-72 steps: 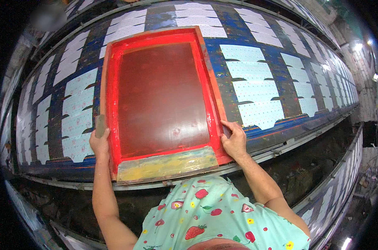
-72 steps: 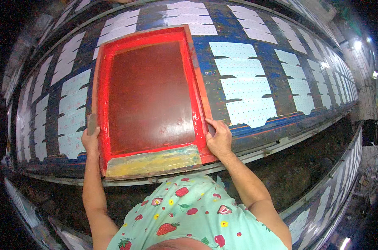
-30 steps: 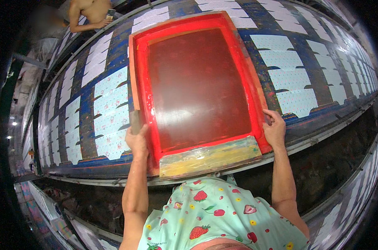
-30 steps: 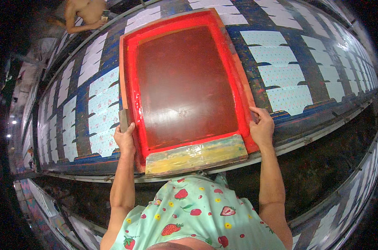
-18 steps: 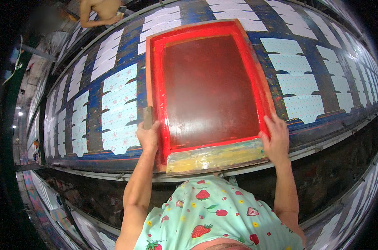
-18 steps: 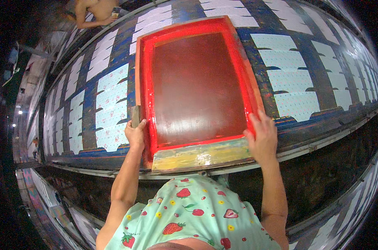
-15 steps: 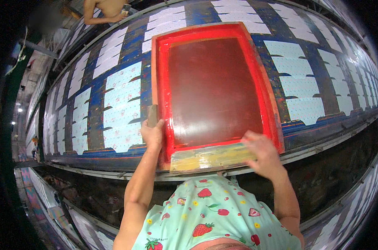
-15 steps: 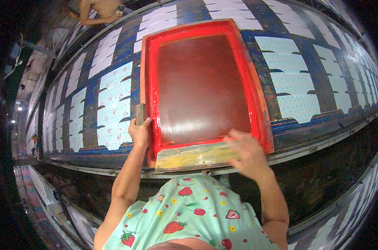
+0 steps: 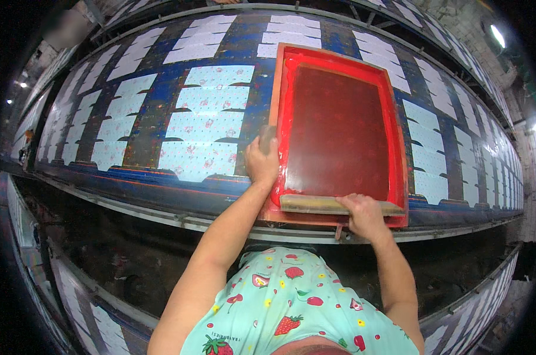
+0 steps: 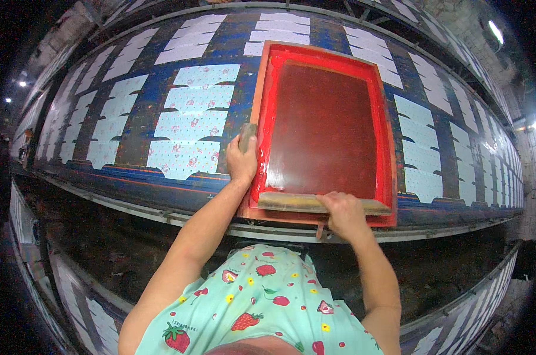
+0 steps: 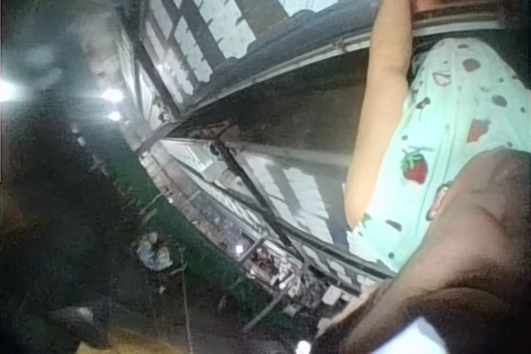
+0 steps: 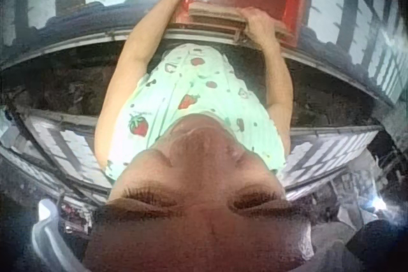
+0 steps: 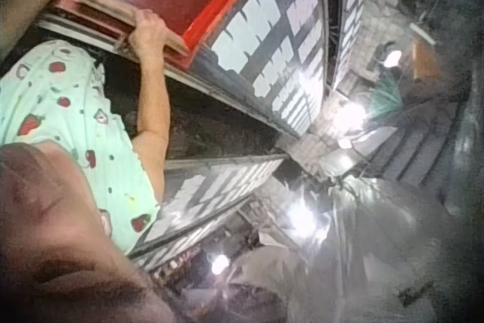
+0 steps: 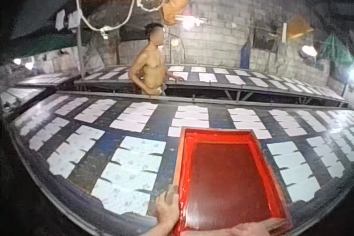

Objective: The person holds a red rectangular tray filled with red paste and uses a wooden squeegee to spread the paste evenly across the surface. The person repeatedly moves the squeegee back and forth to smooth the paste and then lifts the tray to inspect the surface.

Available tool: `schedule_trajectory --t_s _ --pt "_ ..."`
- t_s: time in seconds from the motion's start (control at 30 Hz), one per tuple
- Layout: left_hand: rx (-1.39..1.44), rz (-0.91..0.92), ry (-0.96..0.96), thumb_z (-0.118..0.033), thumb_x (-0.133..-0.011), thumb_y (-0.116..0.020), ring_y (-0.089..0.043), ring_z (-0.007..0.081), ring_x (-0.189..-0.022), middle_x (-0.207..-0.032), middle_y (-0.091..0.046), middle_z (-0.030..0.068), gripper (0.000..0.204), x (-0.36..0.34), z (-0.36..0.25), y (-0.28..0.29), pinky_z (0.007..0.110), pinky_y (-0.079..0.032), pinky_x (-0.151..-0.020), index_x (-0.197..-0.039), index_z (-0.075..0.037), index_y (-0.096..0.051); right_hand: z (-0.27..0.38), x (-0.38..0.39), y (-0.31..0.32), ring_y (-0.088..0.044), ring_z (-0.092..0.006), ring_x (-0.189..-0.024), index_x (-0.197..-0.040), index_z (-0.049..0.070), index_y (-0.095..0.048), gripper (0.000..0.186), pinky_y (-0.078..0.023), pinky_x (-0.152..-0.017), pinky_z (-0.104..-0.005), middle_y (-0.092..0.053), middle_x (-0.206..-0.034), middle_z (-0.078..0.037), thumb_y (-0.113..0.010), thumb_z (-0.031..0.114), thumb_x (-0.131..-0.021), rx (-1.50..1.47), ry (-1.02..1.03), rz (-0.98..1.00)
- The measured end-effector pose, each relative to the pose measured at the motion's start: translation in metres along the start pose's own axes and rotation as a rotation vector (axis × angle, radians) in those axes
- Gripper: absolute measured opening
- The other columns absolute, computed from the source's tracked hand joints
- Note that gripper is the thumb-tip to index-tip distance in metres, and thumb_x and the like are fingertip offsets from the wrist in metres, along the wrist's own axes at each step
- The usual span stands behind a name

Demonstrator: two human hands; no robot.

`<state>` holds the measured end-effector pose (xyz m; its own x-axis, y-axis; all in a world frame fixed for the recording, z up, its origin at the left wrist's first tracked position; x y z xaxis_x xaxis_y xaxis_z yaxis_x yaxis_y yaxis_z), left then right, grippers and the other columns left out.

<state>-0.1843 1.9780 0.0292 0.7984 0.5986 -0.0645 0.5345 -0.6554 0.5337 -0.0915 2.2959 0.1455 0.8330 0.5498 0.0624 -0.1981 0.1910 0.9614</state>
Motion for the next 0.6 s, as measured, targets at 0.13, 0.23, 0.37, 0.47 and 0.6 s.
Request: schedule_trajectory --t_s 0.13,0.23,0.37,0.47,0.6 --pt "0.123 -0.028 -0.056 -0.020 -0.108 -0.061 -0.063 0.0466 -0.133 -0.141 -0.066 0.0283 0.050 -0.002 0.004 0.003 0.053 -0.049 -0.117 -0.152 0.004 -0.064 -0.010 -0.003 0.005 -0.078 -0.0392 -0.108 -0.125 0.011 -0.082 0.040 -0.063 -0.095 -0.0528 -0.082 -0.114 -0.016 -0.077 0.007 -0.085 -0.020 -0.087 0.108" --pt "0.182 -0.018 -0.133 -0.016 -0.107 -0.062 -0.064 0.0457 -0.133 -0.139 -0.068 0.0275 0.048 -0.002 0.002 0.001 0.053 -0.049 -0.117 -0.151 0.003 -0.066 -0.006 0.012 0.001 -0.078 -0.0394 -0.111 -0.125 0.010 -0.082 0.043 -0.062 -0.097 -0.0526 -0.082 -0.116 -0.017 -0.072 0.001 -0.084 0.002 -0.089 0.090" --pt "0.249 0.014 -0.123 -0.014 -0.109 -0.059 -0.066 0.0444 -0.136 -0.146 -0.070 0.0264 0.045 -0.002 0.005 -0.006 0.051 -0.049 -0.120 -0.150 0.002 -0.067 0.006 0.029 -0.010 -0.077 -0.0388 -0.115 -0.128 0.010 -0.080 0.048 -0.061 -0.100 -0.0521 -0.082 -0.118 -0.017 -0.072 -0.002 -0.083 0.004 -0.091 -0.032" --pt "0.254 0.033 -0.127 -0.012 -0.109 -0.057 -0.065 0.0442 -0.140 -0.149 -0.069 0.0274 0.045 -0.003 0.003 -0.007 0.050 -0.049 -0.121 -0.151 0.003 -0.066 0.012 0.033 -0.011 -0.077 -0.0375 -0.115 -0.130 0.010 -0.080 0.050 -0.060 -0.100 -0.0514 -0.082 -0.120 -0.015 -0.074 -0.001 -0.082 0.012 -0.071 -0.143" --pt "0.275 0.054 -0.074 -0.009 -0.109 -0.057 -0.065 0.0434 -0.141 -0.149 -0.070 0.0271 0.044 -0.001 0.004 -0.007 0.049 -0.048 -0.122 -0.151 0.003 -0.065 0.004 0.018 -0.011 -0.076 -0.0370 -0.112 -0.130 0.009 -0.080 0.050 -0.059 -0.099 -0.0509 -0.082 -0.119 -0.014 -0.073 0.001 -0.081 0.049 -0.049 -0.230"
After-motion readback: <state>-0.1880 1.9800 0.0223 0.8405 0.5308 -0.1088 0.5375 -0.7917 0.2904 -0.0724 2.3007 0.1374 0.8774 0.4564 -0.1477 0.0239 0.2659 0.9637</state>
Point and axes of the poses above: each hand's wrist, its own x-axis away from the middle knuckle, its own y-axis out of the back of the hand, z = x × y, the point moved 10 cm from there along -x, towards the middle knuckle
